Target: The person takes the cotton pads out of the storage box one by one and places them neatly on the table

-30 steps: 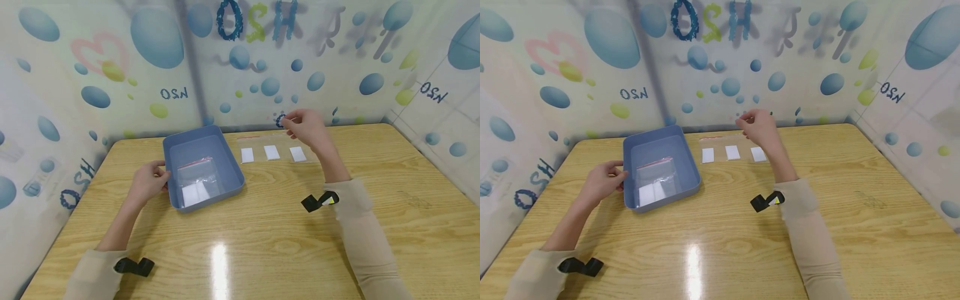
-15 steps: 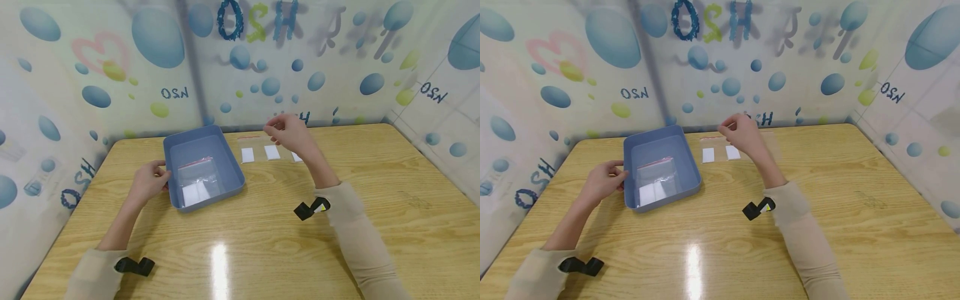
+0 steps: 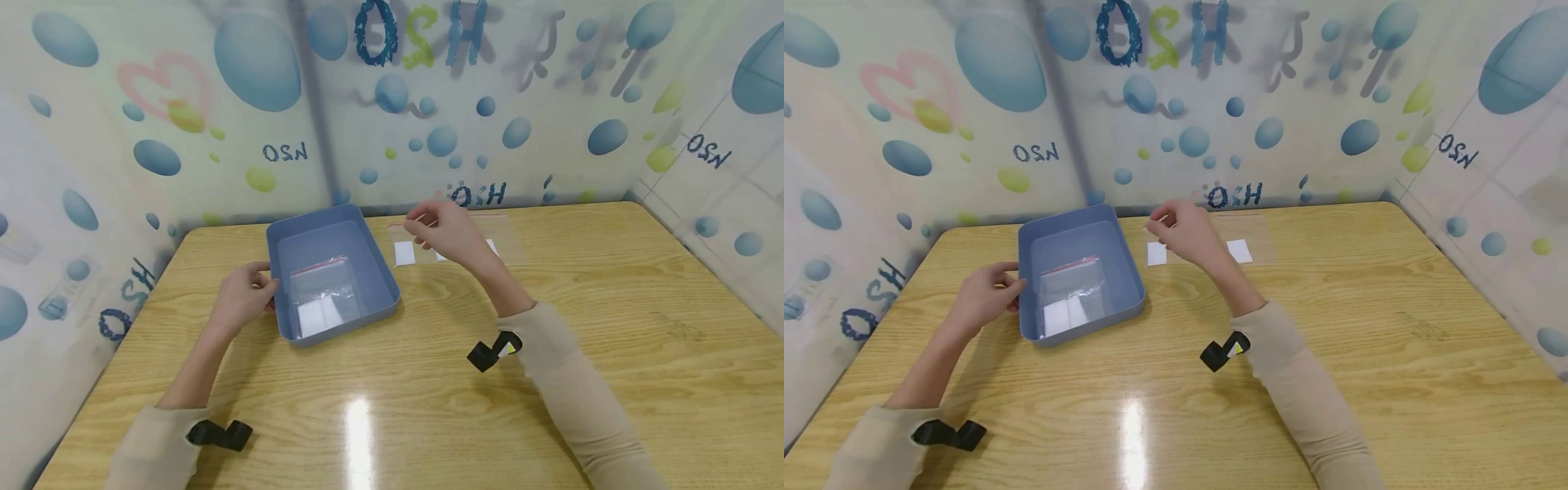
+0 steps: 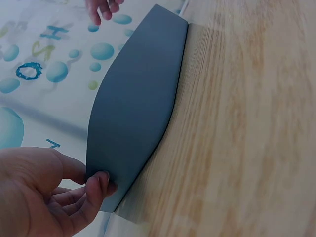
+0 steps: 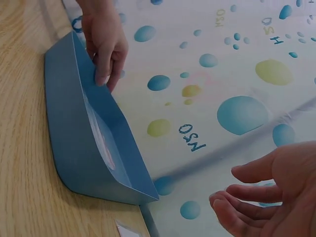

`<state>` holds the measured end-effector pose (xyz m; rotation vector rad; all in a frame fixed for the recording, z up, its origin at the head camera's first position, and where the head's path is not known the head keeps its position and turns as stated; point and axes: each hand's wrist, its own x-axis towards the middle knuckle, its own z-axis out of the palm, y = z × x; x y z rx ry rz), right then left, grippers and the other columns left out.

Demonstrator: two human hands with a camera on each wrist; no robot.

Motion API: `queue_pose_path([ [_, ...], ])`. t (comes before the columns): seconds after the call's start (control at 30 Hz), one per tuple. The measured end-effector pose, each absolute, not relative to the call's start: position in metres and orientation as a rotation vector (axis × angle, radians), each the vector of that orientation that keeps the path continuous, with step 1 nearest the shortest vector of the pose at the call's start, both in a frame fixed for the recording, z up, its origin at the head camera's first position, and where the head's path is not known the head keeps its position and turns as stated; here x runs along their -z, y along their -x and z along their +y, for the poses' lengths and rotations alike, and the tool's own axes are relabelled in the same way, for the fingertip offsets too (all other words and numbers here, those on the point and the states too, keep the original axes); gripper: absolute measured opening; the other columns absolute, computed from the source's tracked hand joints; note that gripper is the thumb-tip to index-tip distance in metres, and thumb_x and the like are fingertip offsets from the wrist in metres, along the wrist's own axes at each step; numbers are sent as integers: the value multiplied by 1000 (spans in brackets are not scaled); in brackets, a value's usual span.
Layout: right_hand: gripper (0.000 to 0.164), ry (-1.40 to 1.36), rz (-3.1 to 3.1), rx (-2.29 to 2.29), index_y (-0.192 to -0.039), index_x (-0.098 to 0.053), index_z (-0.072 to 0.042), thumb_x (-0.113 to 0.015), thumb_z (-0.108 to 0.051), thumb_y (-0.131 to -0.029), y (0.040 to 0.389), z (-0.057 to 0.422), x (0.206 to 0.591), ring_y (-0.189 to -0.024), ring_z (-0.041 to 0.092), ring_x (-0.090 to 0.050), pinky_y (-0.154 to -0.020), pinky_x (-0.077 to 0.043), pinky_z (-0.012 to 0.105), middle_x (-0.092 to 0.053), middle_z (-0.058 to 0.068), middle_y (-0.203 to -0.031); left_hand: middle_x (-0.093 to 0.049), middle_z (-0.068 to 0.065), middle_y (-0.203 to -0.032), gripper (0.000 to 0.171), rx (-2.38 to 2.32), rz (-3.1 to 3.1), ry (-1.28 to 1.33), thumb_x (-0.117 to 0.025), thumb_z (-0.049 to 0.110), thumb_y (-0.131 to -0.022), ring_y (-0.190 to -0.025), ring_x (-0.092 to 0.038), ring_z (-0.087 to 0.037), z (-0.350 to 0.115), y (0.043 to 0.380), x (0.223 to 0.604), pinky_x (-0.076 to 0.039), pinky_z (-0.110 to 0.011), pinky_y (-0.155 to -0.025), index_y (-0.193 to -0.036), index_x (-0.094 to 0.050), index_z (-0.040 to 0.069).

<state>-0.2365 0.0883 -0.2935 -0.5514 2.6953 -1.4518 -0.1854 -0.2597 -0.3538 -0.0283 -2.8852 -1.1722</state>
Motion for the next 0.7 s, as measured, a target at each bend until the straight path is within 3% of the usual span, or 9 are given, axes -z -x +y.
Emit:
queue_pose_path([
  [0.13,26,558,2680,1448,-119,-67,-4,-64,-22,-101,237,79,300,-88,29,-70,-74,-58,35,-72,11,-104,-68,-16,-83,49,1177,-2889,22,-55,7,-99,-61,-68,-19,-260,185,354,-56,-26,-57,-140,-44,-18],
  [0.37,25,606,2670,1436,-118,-68,-2,-64,-19,-100,236,65,313,-80,20,-70,-72,-59,34,-73,14,-103,-68,-18,-84,50,1187,-2887,26,-56,7,-99,-61,-68,-18,-259,186,353,-57,-28,-58,-140,-43,-19],
  [0.57,20,636,2595,1498,-113,-68,1,-64,-12,-99,236,51,322,-82,36,-71,-72,-60,42,-72,21,-101,-69,-18,-84,50,1196,-2884,35,-56,6,-99,-61,-68,-19,-259,186,353,-58,-30,-58,-140,-43,-19],
  [0.7,16,705,2581,1492,-109,-69,4,-65,-8,-98,236,42,327,-81,39,-70,-68,-60,38,-71,22,-97,-69,-18,-84,50,1195,-2883,30,-56,6,-99,-62,-68,-19,-260,187,353,-58,-30,-58,-140,-43,-19],
])
